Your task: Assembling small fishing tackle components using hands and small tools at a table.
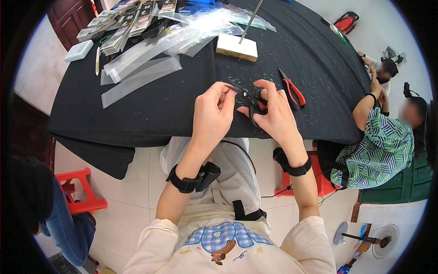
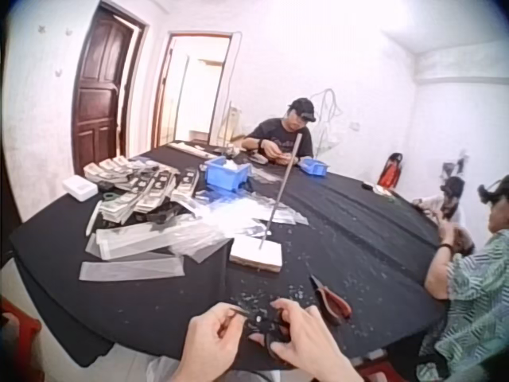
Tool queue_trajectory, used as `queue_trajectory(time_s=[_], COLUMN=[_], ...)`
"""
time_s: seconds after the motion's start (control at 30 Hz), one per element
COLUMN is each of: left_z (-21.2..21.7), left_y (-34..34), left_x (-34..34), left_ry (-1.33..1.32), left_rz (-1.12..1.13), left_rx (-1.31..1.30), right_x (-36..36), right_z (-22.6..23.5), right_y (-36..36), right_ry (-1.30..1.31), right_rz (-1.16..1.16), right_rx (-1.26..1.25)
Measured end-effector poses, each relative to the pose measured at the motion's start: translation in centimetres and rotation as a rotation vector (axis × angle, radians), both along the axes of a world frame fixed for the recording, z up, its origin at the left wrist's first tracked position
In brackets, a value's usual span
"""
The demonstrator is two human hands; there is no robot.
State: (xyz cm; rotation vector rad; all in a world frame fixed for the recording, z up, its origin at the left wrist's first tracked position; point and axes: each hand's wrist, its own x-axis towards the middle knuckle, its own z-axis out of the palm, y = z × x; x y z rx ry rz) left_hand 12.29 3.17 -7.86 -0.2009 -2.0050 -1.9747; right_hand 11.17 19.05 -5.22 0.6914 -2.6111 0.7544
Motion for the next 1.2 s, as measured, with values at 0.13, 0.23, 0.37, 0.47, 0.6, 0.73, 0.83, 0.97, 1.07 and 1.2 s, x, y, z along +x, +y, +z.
queue_trajectory(time_s=[0.13, 0.23, 0.37, 0.47, 0.6, 0.73, 0.83, 0.97, 1.07, 1.2], left_z=[0.3, 0.1, 0.0, 0.4, 0.2, 0.4, 0.2, 0.1, 0.2, 0.1], left_y=[-0.1, 0.2, 0.2, 0.1, 0.2, 0.2, 0.1, 0.3, 0.4, 0.3], left_x=[0.1, 0.1, 0.1, 0.3, 0.2, 0.4, 0.2, 0.1, 0.1, 0.1], left_ry=[-0.013, -0.006, 0.011, -0.018, 0.007, 0.020, 0.011, 0.017, 0.062, 0.071], left_rz=[-0.015, 0.017, 0.025, 0.013, 0.008, 0.010, 0.015, 0.023, 0.061, 0.064], left_rx=[-0.004, -0.008, 0.005, 0.000, 0.010, 0.014, -0.039, -0.046, -0.038, -0.077], right_x=[-0.1, -0.2, -0.3, -0.2, -0.2, -0.1, 0.2, 0.2, 0.2, 0.1], right_z=[-0.2, -0.5, -0.6, -0.8, -1.3, -1.0, -0.7, -0.4, -0.4, -0.5], right_y=[0.1, 0.3, 0.5, 0.4, -0.3, -1.7, -2.5, -3.0, -3.3, -3.5], right_ry=[0.022, -0.020, -0.007, -0.006, -0.157, -0.269, -0.288, -0.306, -0.292, -0.278], right_rz=[-0.004, -0.070, -0.059, -0.009, -0.017, 0.025, -0.010, -0.041, -0.055, -0.061], right_rx=[0.013, -0.025, -0.188, -0.338, -0.674, -0.850, -0.789, -0.754, -0.763, -0.800])
